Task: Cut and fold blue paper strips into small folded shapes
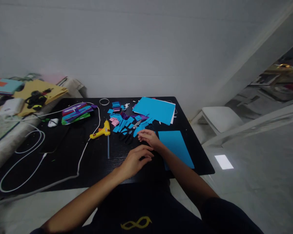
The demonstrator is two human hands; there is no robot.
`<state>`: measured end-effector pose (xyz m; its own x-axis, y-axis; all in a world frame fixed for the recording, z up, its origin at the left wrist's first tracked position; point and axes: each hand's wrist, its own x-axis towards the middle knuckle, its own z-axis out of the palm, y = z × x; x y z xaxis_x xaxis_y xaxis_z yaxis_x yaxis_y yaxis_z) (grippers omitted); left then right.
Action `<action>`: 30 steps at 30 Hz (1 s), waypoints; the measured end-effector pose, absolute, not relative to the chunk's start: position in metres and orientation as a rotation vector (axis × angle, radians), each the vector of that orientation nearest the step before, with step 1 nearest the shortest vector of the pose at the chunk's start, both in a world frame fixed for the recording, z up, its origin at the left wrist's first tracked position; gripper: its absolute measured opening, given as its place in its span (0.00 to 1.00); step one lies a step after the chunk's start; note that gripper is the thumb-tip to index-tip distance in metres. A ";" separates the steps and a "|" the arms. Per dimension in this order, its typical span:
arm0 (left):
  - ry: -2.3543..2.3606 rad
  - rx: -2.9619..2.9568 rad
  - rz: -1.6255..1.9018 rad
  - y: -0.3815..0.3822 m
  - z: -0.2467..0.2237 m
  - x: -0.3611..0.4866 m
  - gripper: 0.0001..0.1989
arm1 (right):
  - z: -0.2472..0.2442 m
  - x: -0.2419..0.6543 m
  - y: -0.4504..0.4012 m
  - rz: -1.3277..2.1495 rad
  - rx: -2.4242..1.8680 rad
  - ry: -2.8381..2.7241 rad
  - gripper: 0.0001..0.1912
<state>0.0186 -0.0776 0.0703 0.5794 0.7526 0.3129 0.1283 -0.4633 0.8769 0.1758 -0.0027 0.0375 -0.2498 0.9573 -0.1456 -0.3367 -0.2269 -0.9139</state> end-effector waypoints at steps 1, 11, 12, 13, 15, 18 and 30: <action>0.689 1.939 0.888 -0.081 0.072 0.021 0.05 | 0.038 0.176 -0.003 1.665 -0.944 -0.982 0.17; 0.724 1.728 0.697 -0.105 0.097 0.025 0.12 | 0.037 0.174 -0.002 1.674 -0.914 -0.977 0.16; 0.738 1.734 0.684 -0.106 0.099 0.025 0.14 | 0.037 0.174 -0.002 1.676 -0.912 -0.975 0.16; 0.750 1.765 0.681 -0.106 0.102 0.025 0.14 | 0.037 0.174 -0.001 1.678 -0.911 -0.972 0.16; 0.728 1.907 0.694 -0.106 0.108 0.026 0.16 | 0.037 0.175 0.000 1.685 -0.909 -0.970 0.17; 0.611 2.163 0.693 -0.106 0.116 0.028 0.16 | 0.037 0.176 0.001 1.695 -0.908 -0.968 0.17; 0.626 2.219 0.337 -0.108 0.105 0.030 0.14 | 0.036 0.173 -0.002 1.682 -0.885 -0.961 0.13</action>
<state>0.0297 -0.1080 0.1053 0.8429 0.5367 0.0380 0.3266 -0.5664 0.7566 0.1733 -0.0016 0.0364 -0.2662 0.9565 -0.1197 -0.3823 -0.2187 -0.8978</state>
